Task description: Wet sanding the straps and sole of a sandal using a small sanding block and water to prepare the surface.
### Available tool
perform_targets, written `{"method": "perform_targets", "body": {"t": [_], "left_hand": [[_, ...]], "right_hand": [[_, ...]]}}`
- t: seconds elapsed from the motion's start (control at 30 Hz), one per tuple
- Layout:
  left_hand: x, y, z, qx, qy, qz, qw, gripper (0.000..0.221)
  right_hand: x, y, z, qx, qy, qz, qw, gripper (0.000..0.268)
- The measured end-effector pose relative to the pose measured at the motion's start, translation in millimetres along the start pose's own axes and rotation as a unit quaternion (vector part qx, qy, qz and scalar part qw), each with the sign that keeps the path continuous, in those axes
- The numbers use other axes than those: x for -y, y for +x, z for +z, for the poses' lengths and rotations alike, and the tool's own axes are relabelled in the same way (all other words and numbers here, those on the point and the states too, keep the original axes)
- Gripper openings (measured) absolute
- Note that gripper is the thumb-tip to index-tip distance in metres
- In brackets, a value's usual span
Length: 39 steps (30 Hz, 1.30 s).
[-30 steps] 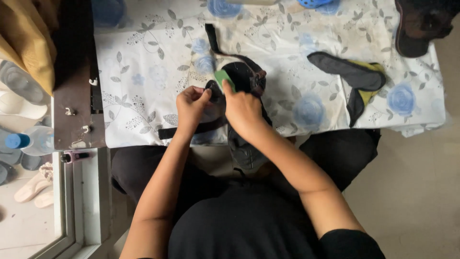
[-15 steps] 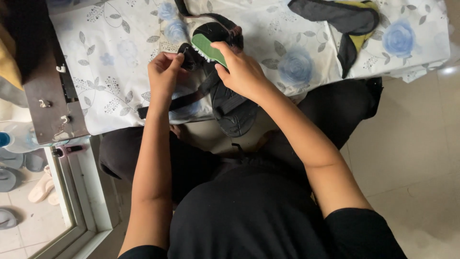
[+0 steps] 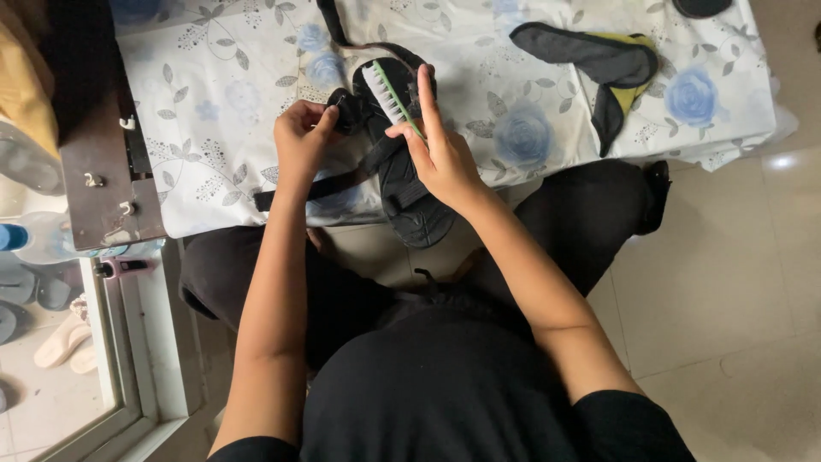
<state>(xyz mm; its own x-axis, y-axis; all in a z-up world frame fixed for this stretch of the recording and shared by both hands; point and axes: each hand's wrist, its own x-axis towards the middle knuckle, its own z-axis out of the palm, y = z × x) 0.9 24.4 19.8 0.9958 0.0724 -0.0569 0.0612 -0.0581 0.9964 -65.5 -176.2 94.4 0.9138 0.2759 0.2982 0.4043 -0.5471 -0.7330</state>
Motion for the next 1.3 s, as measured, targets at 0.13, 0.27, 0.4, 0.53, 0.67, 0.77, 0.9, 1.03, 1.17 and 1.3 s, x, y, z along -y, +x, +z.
{"method": "perform_targets", "body": {"t": [0.13, 0.27, 0.4, 0.53, 0.67, 0.77, 0.9, 1.03, 1.17, 1.3], "left_hand": [[7.5, 4.3, -1.4, 0.002, 0.000, -0.001, 1.000, 0.016], [28.3, 14.3, -2.5, -0.009, -0.001, -0.002, 1.000, 0.010], [28.7, 17.2, -4.5, 0.004, 0.019, -0.005, 1.000, 0.013], [27.1, 15.3, -6.4, 0.004, 0.036, -0.010, 0.999, 0.014], [18.9, 12.7, -3.9, 0.004, 0.028, -0.019, 0.999, 0.014], [10.0, 8.7, -2.3, 0.002, 0.010, -0.031, 0.999, 0.014], [5.7, 8.8, -0.6, 0.003, -0.019, -0.053, 0.998, 0.015], [7.9, 8.1, 0.2, 0.000, -0.040, -0.086, 0.995, 0.012], [5.1, 6.6, 1.2, 0.002, -0.099, -0.124, 0.987, 0.016], [7.3, 9.2, -1.7, 0.010, -0.108, -0.135, 0.985, 0.020]], "right_hand": [[0.2, 12.1, 5.6, 0.063, 0.003, 0.000, 0.998, 0.058], [10.5, 16.9, 8.2, 0.094, -0.140, -0.031, 0.985, 0.060], [-22.7, 20.2, 10.2, 0.035, -0.088, -0.025, 0.995, 0.059], [-71.4, 22.4, -40.5, -0.084, 0.096, -0.031, 0.991, 0.057], [-171.9, 18.6, -92.9, -0.142, 0.239, 0.167, 0.946, 0.035], [-173.1, 9.5, -116.3, -0.219, 0.204, 0.231, 0.926, 0.031], [-43.5, 14.4, -99.9, -0.262, 0.217, 0.144, 0.929, 0.034], [40.4, 27.4, -28.8, -0.177, 0.306, 0.157, 0.922, 0.042], [34.1, 47.6, 65.4, -0.083, 0.388, 0.152, 0.905, 0.033], [20.7, 54.2, 73.8, -0.067, 0.030, 0.143, 0.987, 0.044]]}}
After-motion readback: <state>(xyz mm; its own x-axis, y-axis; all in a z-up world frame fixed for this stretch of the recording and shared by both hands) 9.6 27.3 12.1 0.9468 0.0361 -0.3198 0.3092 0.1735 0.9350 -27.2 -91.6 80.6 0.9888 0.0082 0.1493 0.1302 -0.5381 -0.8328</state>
